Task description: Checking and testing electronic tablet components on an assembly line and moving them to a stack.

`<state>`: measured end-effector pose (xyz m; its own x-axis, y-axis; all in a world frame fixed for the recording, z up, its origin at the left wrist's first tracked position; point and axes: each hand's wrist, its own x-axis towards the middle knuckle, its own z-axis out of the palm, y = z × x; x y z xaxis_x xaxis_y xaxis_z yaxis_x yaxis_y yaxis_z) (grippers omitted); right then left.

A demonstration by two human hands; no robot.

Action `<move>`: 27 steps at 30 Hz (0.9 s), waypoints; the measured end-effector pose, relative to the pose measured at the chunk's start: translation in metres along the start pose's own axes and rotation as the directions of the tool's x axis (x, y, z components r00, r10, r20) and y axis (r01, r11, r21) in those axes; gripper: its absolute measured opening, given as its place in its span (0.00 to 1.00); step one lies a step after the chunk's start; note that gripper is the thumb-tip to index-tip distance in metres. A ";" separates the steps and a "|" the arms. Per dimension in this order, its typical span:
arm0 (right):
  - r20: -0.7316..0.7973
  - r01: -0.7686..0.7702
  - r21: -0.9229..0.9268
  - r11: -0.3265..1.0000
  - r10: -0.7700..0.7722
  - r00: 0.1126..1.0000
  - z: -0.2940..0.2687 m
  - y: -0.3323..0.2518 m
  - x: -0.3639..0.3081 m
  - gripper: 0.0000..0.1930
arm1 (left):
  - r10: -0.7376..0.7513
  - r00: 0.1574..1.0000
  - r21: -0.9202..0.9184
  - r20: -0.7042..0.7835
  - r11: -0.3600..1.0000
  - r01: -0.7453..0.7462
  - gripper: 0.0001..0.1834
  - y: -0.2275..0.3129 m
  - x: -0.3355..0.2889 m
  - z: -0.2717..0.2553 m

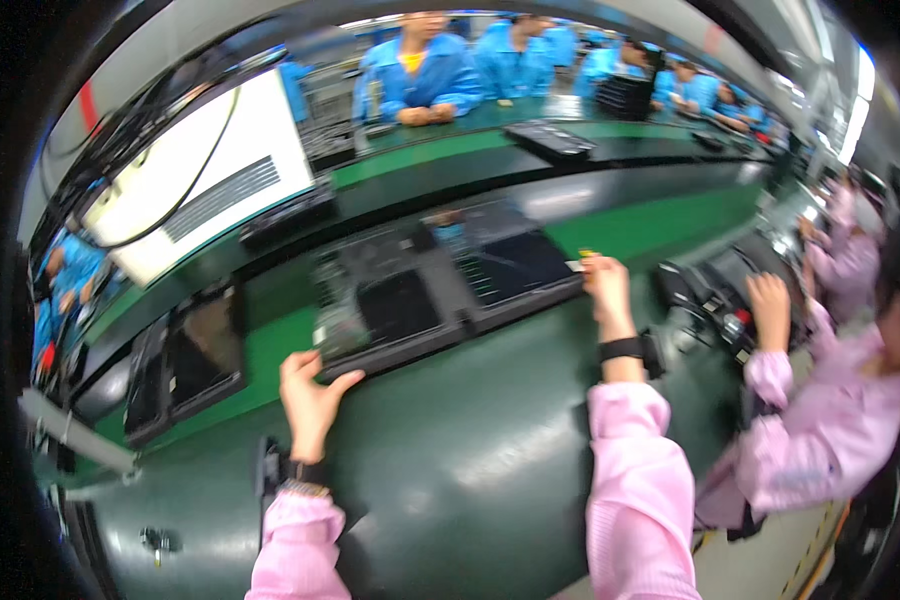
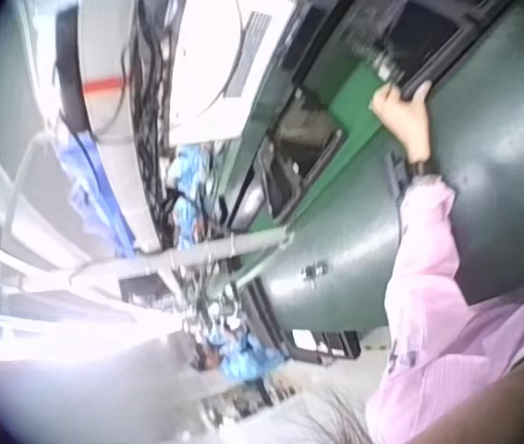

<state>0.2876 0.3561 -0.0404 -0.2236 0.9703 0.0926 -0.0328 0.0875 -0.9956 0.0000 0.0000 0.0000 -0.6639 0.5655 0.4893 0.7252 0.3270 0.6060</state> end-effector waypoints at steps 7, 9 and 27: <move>-0.173 0.008 0.077 0.997 0.006 0.985 -0.042 -0.019 -0.117 0.12 | 0.060 0.992 -0.055 0.114 0.997 -0.054 0.25 0.016 -0.074 -0.034; -0.183 0.004 0.104 0.995 0.015 0.983 -0.044 -0.024 -0.148 0.12 | 0.052 0.991 -0.082 0.125 0.996 -0.042 0.24 0.019 -0.092 -0.056; 0.061 -0.241 0.200 0.950 0.234 0.970 0.027 -0.069 -0.467 0.09 | 0.128 0.881 0.110 0.455 0.974 -0.199 0.47 0.028 -0.177 -0.209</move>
<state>0.3678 -0.1095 -0.0145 -0.2838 0.9483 -0.1420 -0.1725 -0.1961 -0.9653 0.0996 -0.2488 0.0613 -0.4086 0.8850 0.2234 0.8581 0.2891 0.4243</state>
